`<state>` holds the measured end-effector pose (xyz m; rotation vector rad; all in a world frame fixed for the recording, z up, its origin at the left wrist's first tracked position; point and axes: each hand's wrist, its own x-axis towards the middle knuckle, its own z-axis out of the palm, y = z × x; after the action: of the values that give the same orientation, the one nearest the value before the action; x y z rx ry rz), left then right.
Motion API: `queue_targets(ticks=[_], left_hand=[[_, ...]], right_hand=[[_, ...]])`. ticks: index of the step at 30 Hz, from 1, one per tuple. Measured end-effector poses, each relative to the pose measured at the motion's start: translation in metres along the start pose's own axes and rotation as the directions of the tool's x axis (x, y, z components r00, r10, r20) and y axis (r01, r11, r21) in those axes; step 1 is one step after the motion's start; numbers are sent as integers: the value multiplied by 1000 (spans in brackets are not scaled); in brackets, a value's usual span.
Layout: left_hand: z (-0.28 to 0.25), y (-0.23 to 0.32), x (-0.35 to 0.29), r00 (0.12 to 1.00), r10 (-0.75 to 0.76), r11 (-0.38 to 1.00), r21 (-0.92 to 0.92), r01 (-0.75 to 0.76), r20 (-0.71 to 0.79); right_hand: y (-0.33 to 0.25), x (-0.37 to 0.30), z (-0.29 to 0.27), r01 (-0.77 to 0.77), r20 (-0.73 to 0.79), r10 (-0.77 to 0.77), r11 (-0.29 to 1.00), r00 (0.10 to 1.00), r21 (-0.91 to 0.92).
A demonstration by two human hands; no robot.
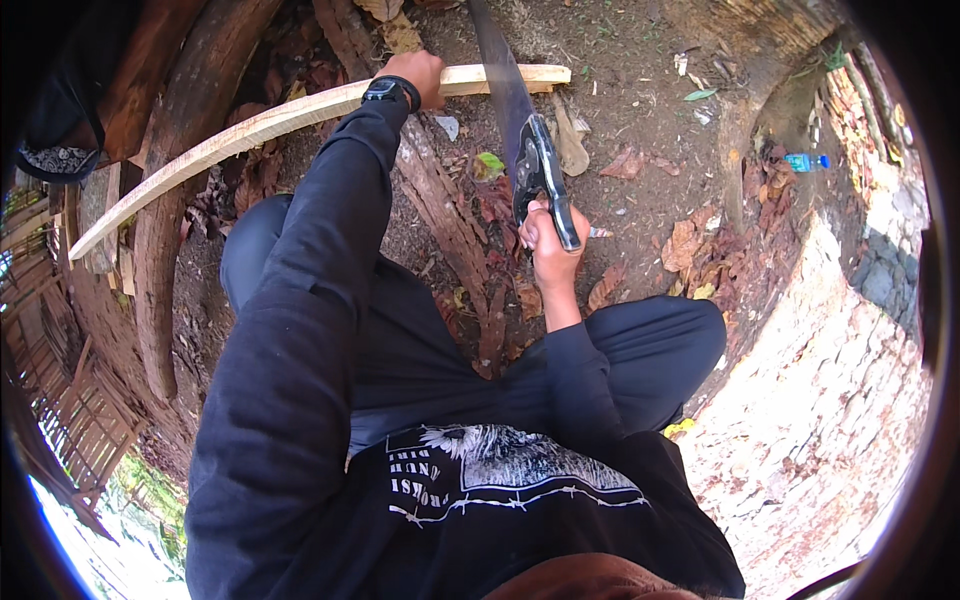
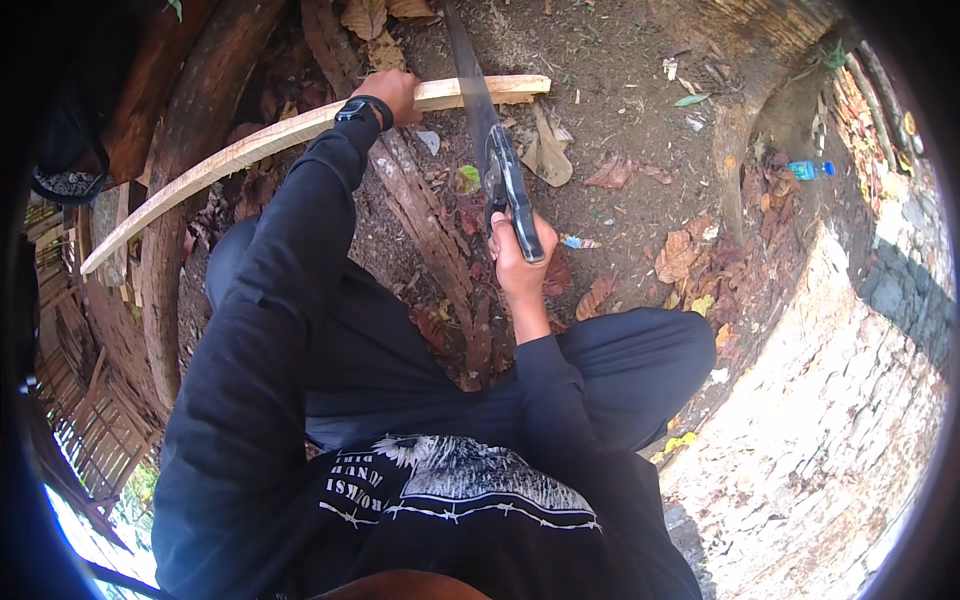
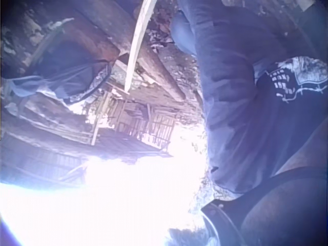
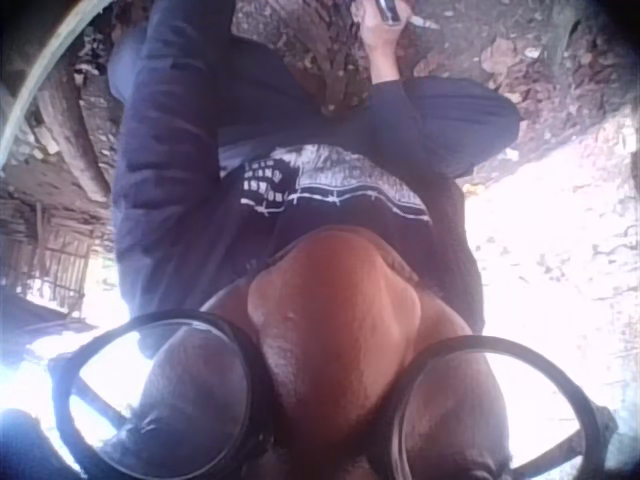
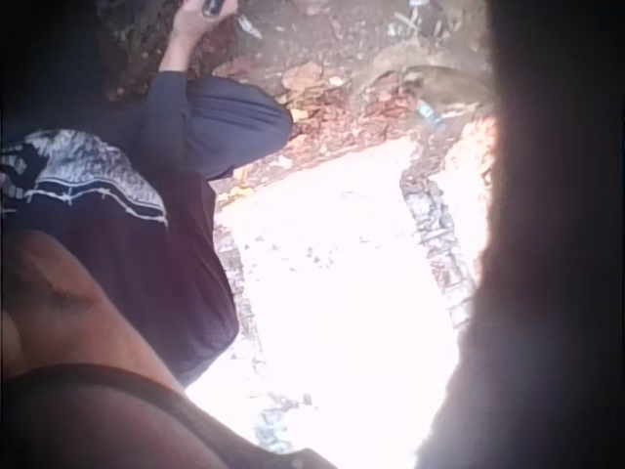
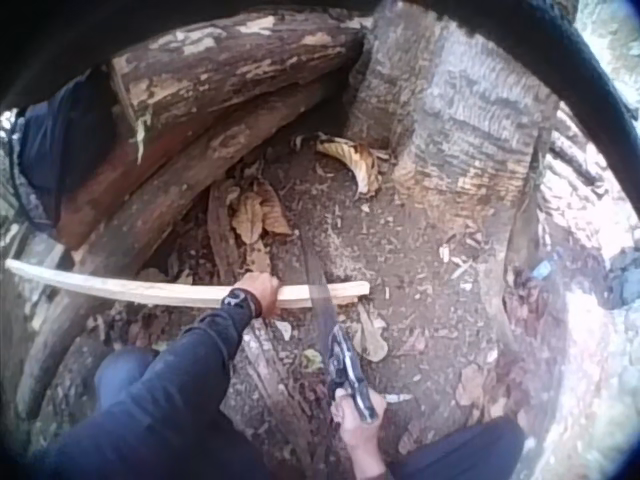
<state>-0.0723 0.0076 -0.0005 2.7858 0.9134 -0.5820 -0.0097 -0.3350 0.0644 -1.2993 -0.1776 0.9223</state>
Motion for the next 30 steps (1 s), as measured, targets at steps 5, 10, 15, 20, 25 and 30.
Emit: queue_targets(ticks=[5, 10, 15, 20, 25, 30], left_hand=[[-1, -3, -2, 1000, -15, 1000, 2, 15, -1], [0, -1, -4, 1000, 4, 1000, 7, -3, -29], [-4, 0, -3, 1000, -7, 1000, 20, 7, 5], [-3, 1, -1, 1000, -7, 1000, 18, 6, 20], [-5, 0, -5, 1000, -3, 1000, -8, 3, 6], [2, -3, -2, 1000, -15, 1000, 3, 15, 6]], right_hand=[[-8, -72, -34, -17, -9, 15, 987, 1000, -157], [-39, -136, -64, -83, -30, 79, 987, 996, -140], [-6, -40, -19, 1, -14, -3, 989, 1000, -148], [14, -12, -6, 4, -2, -4, 1000, 1000, 1], [-22, -110, -57, -50, -22, 48, 994, 999, -100], [-26, -103, -51, -43, -9, 42, 980, 999, -195]])
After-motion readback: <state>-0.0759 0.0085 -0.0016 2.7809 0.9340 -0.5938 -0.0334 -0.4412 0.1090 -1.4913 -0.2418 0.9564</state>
